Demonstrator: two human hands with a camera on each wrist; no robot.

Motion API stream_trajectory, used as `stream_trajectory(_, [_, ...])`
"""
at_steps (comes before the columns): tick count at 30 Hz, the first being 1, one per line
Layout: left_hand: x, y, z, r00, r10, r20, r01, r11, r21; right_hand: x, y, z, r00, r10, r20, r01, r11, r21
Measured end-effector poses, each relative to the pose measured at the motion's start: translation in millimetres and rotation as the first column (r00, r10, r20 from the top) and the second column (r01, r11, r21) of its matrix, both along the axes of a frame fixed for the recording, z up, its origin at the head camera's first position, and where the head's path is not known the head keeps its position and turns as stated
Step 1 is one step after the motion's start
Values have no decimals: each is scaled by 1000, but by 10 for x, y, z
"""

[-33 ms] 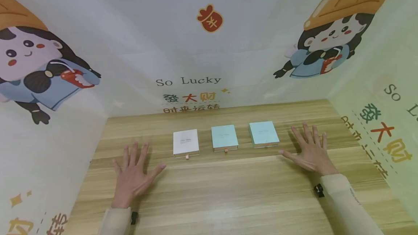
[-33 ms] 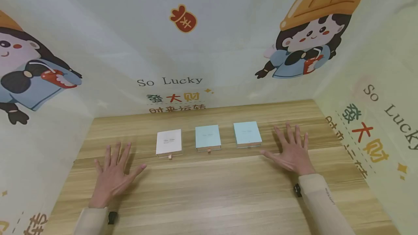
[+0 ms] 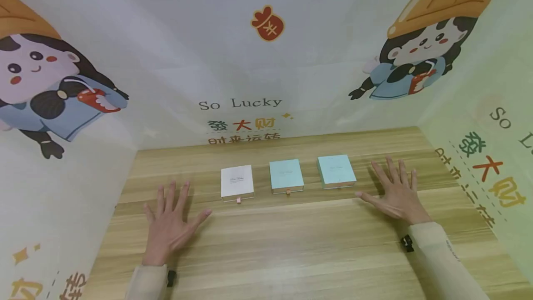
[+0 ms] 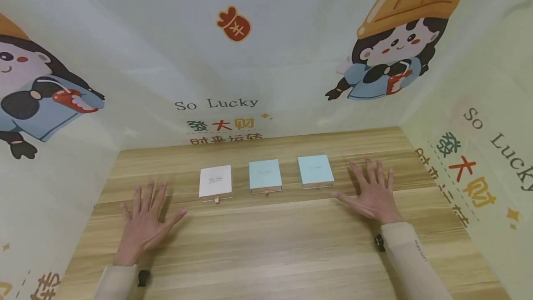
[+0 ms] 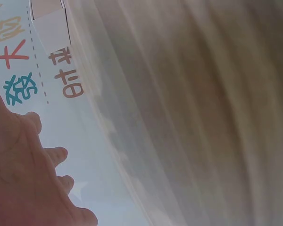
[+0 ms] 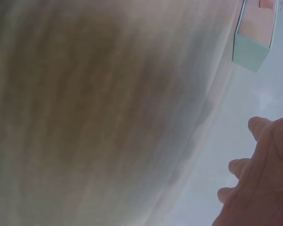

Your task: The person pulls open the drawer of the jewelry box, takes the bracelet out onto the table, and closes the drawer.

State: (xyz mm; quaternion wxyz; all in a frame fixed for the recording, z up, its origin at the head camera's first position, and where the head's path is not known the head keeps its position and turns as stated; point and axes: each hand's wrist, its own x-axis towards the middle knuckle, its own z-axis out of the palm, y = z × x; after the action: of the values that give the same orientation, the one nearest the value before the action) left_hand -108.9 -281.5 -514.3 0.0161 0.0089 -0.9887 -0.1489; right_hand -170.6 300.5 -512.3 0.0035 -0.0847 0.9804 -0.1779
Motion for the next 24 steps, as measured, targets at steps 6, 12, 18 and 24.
stream_trajectory(6, [-5,-8,23,1000,4,9,-4,1000,-5,-1,-9,19,1000,-4,-2,4,1000,-20])
stream_trajectory(12, [-19,-3,26,1000,0,4,0,1000,22,-26,-75,72,1000,4,4,-3,999,-38])
stream_trajectory(18, [-61,1,35,1000,-10,9,9,998,64,-55,-160,86,1000,19,-5,-19,998,-57])
stream_trajectory(24, [-94,-21,51,1000,-23,14,22,994,109,-70,-244,92,999,36,-24,-38,997,-67])
